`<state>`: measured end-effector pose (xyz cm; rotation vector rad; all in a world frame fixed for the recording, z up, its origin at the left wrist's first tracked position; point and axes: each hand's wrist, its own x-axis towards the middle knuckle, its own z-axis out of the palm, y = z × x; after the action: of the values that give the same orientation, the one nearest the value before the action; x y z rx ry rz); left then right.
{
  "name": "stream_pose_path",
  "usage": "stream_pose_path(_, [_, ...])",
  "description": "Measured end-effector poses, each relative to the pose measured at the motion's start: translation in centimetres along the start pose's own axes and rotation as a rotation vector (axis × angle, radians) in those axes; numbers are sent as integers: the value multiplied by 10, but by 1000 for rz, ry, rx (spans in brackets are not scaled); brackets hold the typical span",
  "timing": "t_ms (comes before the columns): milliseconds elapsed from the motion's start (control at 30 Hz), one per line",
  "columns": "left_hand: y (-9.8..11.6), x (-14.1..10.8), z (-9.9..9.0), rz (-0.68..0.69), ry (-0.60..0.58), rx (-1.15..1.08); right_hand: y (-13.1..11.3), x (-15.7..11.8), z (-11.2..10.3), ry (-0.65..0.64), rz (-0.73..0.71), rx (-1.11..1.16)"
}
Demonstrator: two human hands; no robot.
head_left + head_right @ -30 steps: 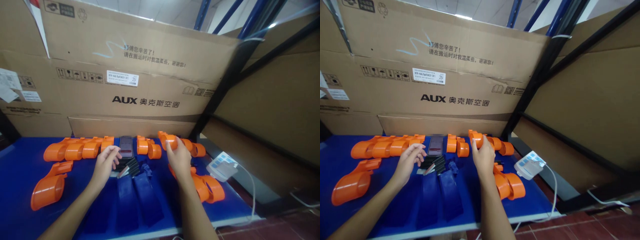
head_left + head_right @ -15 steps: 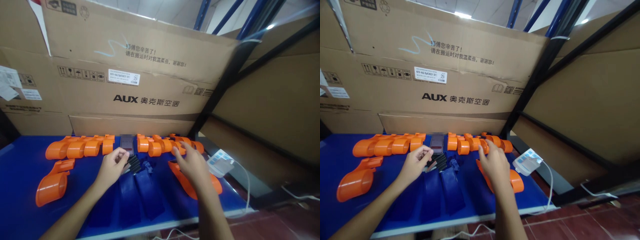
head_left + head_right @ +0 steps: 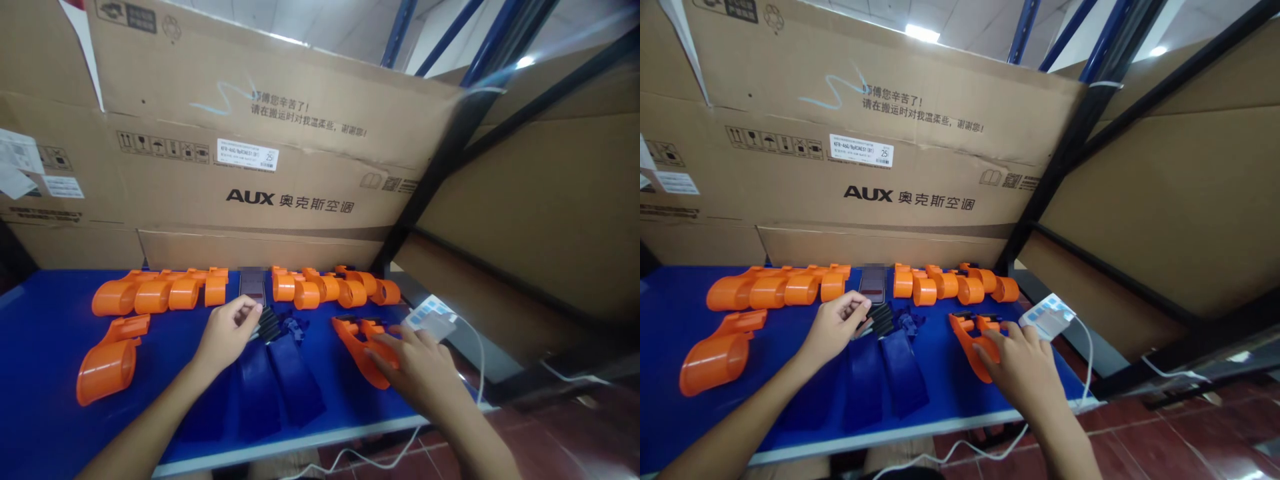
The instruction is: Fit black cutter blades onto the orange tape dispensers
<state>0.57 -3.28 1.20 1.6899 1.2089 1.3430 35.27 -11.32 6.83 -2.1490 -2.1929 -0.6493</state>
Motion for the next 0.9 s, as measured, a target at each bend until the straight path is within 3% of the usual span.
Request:
stream_pose_path(167, [1, 0, -1, 21, -4, 37, -24, -1, 10, 198, -77, -4])
stream_pose_path(300, [3, -1, -1, 41, -28, 50, -41, 2, 9, 264, -93, 68])
stream_pose_path(433, [8, -3, 0, 45, -30, 5, -45, 7, -9, 254, -89, 93])
stream_pose_path(567, [14, -4, 0, 39, -78, -46, -50, 9, -45, 324, -79, 151])
stream_pose_path(767, [23, -4, 0, -74, -171, -446, -94, 15, -91, 566, -237, 518])
stream_pose_path(900, [28, -1, -1, -87, -147, -791, -137, 32, -93, 538, -388, 720])
